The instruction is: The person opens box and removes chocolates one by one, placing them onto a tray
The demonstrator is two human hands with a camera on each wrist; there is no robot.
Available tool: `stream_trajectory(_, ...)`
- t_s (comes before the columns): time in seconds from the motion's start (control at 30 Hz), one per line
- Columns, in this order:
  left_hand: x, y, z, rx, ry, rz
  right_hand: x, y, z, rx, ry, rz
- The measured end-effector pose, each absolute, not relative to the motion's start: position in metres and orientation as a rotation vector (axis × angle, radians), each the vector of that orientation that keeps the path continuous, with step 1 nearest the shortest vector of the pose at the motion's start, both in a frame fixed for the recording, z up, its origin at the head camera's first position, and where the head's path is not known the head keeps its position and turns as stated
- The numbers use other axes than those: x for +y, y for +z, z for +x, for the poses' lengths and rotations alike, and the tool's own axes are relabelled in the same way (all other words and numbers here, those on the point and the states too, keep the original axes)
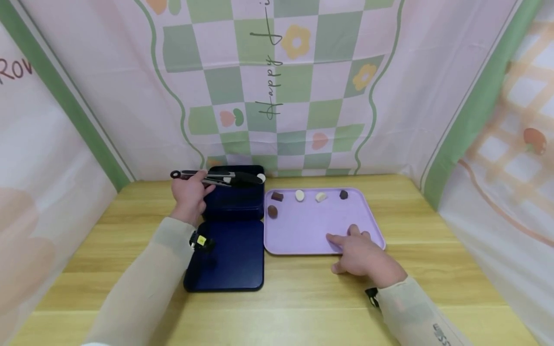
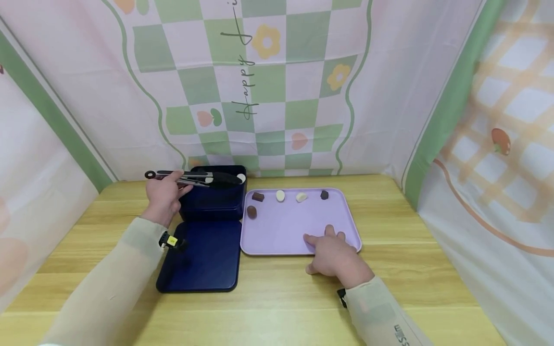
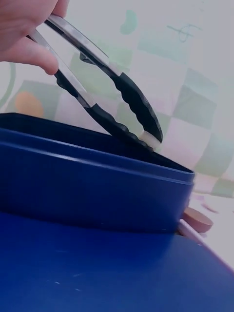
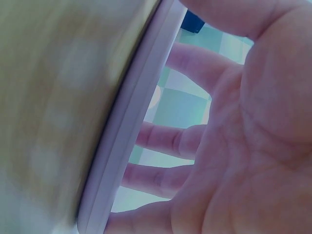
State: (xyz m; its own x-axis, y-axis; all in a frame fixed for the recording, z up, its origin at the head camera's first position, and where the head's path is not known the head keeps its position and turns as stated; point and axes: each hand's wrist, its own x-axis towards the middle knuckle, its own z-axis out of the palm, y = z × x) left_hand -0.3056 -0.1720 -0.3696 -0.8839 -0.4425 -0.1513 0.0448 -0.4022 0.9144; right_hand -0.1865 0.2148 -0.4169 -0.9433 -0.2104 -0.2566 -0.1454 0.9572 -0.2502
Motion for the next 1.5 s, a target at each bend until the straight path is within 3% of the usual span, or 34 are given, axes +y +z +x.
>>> stream_trajectory(0.73,-0.115,-0.363,-0.279,-1.810,-2.282,0.208,0.215,-0.417,-0.186,2.818,-0.347,-0.249)
stream_trajectory(1.5,-0.068,-0.385,-0.272,-2.053,-2.003,0.171,0.216,-0.417,-0.186,2.827,-0.344,-0.264)
